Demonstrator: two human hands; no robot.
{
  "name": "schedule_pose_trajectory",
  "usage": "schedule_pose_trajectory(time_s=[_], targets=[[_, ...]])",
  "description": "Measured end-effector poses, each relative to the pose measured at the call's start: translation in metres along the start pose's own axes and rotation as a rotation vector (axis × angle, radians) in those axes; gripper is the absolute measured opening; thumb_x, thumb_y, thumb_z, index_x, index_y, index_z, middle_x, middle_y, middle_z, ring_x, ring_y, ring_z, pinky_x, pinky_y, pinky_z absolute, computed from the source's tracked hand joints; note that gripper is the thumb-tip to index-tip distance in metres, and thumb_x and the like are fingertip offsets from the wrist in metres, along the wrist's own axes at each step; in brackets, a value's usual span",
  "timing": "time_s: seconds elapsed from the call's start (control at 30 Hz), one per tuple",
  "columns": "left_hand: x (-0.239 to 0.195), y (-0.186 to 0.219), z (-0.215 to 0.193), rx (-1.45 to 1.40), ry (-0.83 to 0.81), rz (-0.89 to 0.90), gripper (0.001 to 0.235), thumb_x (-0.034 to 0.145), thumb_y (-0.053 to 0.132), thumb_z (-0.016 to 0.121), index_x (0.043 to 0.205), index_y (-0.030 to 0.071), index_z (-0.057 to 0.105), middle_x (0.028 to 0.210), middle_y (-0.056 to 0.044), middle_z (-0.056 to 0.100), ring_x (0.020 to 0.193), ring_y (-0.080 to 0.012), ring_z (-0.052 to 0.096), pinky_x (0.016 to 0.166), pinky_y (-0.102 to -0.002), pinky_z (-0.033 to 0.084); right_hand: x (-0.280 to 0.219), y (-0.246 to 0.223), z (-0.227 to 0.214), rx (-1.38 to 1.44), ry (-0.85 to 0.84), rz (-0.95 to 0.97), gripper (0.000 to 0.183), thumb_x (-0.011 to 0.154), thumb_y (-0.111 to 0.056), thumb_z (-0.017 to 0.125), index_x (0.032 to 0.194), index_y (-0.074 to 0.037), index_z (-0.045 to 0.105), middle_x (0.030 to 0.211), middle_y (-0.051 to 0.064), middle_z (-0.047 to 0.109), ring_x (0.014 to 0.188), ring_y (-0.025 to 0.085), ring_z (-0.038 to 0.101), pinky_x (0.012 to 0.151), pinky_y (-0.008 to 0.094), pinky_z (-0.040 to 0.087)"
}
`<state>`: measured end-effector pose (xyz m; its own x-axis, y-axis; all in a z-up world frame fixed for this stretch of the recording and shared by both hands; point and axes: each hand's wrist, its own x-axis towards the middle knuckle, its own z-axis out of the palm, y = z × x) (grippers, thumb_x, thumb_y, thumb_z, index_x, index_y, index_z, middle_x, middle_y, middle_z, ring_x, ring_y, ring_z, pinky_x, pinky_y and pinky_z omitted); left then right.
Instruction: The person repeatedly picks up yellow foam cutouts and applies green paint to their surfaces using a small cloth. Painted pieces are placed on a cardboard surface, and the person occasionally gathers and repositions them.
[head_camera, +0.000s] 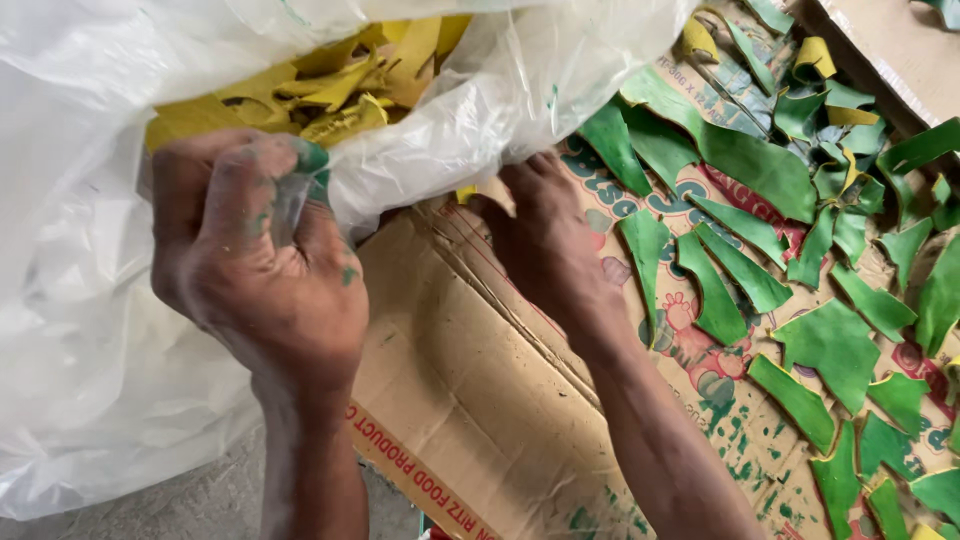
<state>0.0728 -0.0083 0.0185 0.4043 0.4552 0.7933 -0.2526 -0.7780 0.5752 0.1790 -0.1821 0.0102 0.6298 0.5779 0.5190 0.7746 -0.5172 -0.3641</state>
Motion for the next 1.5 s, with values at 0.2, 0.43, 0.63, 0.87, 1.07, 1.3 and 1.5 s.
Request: schedule_pose_trajectory(time_s=[0.2,0.43,0.63,0.87,1.07,1.3,1.5], targets=[[0.008,0.025,-0.019,0.111,-0.230,-0.043,0.031,0.081,-0.012,0.075,0.109,-0.002,0.066,0.103,-0.014,0.065,0.096,-0.0286,0.066,0.085,-0.041,0.054,-0.016,0.014,0.031,0.068,0.007,-0.039,0.023,0.089,-0.008,0.070,0.110,0.000,0.070,0.114,0.022,0.069,0.106,0.044,0.062,0.091,0.050,0.051],[-0.025,0.020,-0.054,0.064,-0.542,-0.383,0.065,0.065,0.009,0.084,0.125,-0.001,0.064,0.113,-0.015,0.060,0.093,-0.0236,0.064,0.069,-0.030,0.059,-0.032,-0.043,-0.040,-0.057,-0.160,0.263,0.008,0.084,-0.005,0.072,0.091,-0.002,0.076,0.084,0.015,0.072,0.072,0.029,0.069,0.066,0.042,0.055],[-0.037,0.029,-0.062,0.090,-0.314,-0.163,0.024,0.090,0.002,0.078,0.113,0.004,0.073,0.109,-0.010,0.073,0.094,-0.0237,0.075,0.081,-0.034,0.061,0.003,-0.093,-0.069,0.152,0.055,0.230,0.022,0.101,-0.006,0.061,0.122,-0.004,0.068,0.094,0.012,0.072,0.072,0.018,0.069,0.066,0.032,0.057],[-0.049,0.041,-0.082,-0.091,-0.882,-0.449,0.047,0.085,0.015,0.080,0.129,0.024,0.067,0.110,-0.005,0.077,0.100,-0.0209,0.074,0.086,-0.035,0.059,-0.008,-0.077,-0.050,-0.004,-0.289,0.572,0.058,0.099,-0.037,0.061,0.145,-0.006,0.045,0.132,0.022,0.062,0.121,0.034,0.059,0.101,0.044,0.047],[-0.029,-0.002,-0.024,0.177,-0.689,-0.275,0.094,0.072,0.000,0.076,0.156,0.004,0.033,0.150,-0.024,0.049,0.138,-0.0425,0.046,0.116,-0.050,0.035,0.025,-0.029,0.046,0.197,-0.202,0.143,0.072,0.111,-0.040,0.051,0.164,-0.003,0.020,0.173,0.027,0.013,0.162,0.042,0.014,0.132,0.046,0.020],[-0.012,-0.015,0.018,0.125,-0.582,-0.139,0.094,0.081,-0.002,0.074,0.160,0.000,0.024,0.160,-0.034,0.030,0.148,-0.0529,0.029,0.123,-0.054,0.025,0.072,0.003,0.087,0.243,-0.033,-0.031,0.064,0.116,-0.038,0.049,0.164,-0.008,0.019,0.172,0.025,0.016,0.163,0.042,0.014,0.139,0.047,0.017],[-0.018,0.005,-0.004,0.193,-0.708,-0.185,0.085,0.085,0.001,0.068,0.160,0.003,0.026,0.158,-0.035,0.030,0.143,-0.0530,0.032,0.117,-0.053,0.029,0.034,0.004,0.018,0.425,-0.100,0.055,0.051,0.114,-0.025,0.051,0.161,-0.010,0.036,0.161,0.020,0.047,0.148,0.034,0.050,0.122,0.043,0.043]])
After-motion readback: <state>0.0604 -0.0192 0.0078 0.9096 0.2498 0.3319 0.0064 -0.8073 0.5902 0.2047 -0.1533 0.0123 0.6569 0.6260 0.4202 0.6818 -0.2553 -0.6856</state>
